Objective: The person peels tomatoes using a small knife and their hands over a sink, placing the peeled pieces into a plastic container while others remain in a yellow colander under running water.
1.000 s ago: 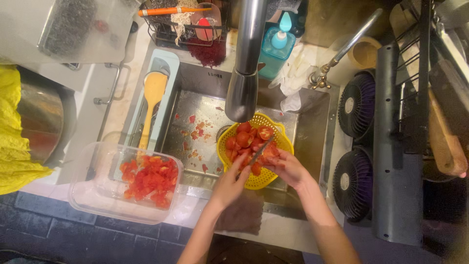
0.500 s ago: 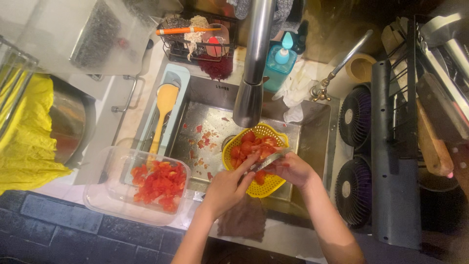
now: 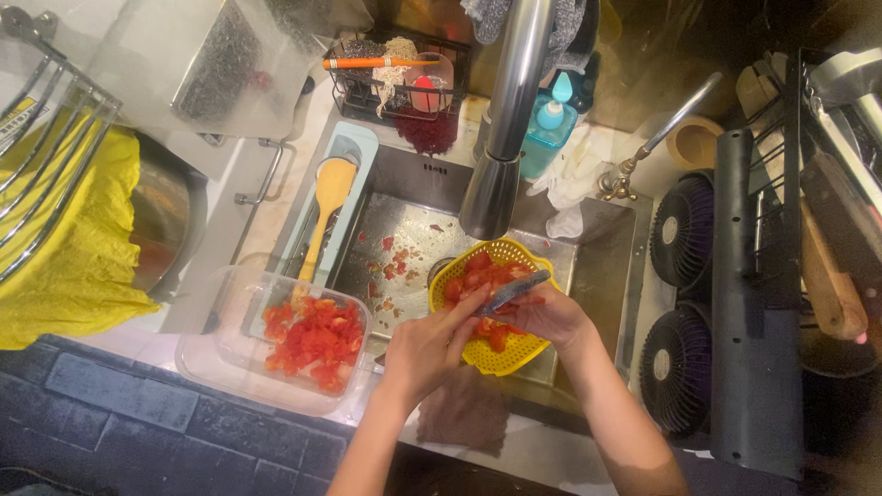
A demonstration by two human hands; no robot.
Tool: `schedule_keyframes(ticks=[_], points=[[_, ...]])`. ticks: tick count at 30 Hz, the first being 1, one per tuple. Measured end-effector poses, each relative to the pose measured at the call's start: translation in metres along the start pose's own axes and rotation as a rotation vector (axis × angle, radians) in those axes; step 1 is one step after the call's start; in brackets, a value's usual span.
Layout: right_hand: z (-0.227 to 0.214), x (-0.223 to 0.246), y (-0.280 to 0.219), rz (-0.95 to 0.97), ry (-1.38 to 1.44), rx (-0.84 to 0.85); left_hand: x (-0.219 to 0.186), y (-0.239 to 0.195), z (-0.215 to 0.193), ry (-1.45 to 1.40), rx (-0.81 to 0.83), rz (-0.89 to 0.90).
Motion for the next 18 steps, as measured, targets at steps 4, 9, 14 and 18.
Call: schedule_keyframes(ticks=[4,9,14,18], points=[[-0.016,-0.009,0.002,-0.027,0.025,0.067,0.002,0.001,0.003,-0.048,-0.089,0.015],[0.002,-0.008,0.009,-0.007,0.024,-0.031,0.006,-0.001,0.007,-0.048,-0.132,0.036],[0.027,-0.002,0.015,-0.048,-0.064,-0.167,0.021,-0.004,0.004,-0.298,0.049,-0.288],[0.014,-0.008,0.022,-0.026,-0.138,-0.255,0.030,-0.002,-0.003,-0.466,0.033,-0.388]])
Point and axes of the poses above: each hand's wrist, its own y-axis towards the middle knuckle, its own z-axis out of the palm, x = y × z, the point moved 2 cm from there along y, towards the middle knuckle, and after that the axes turned 1 degree about z, right-handed, at the moved point
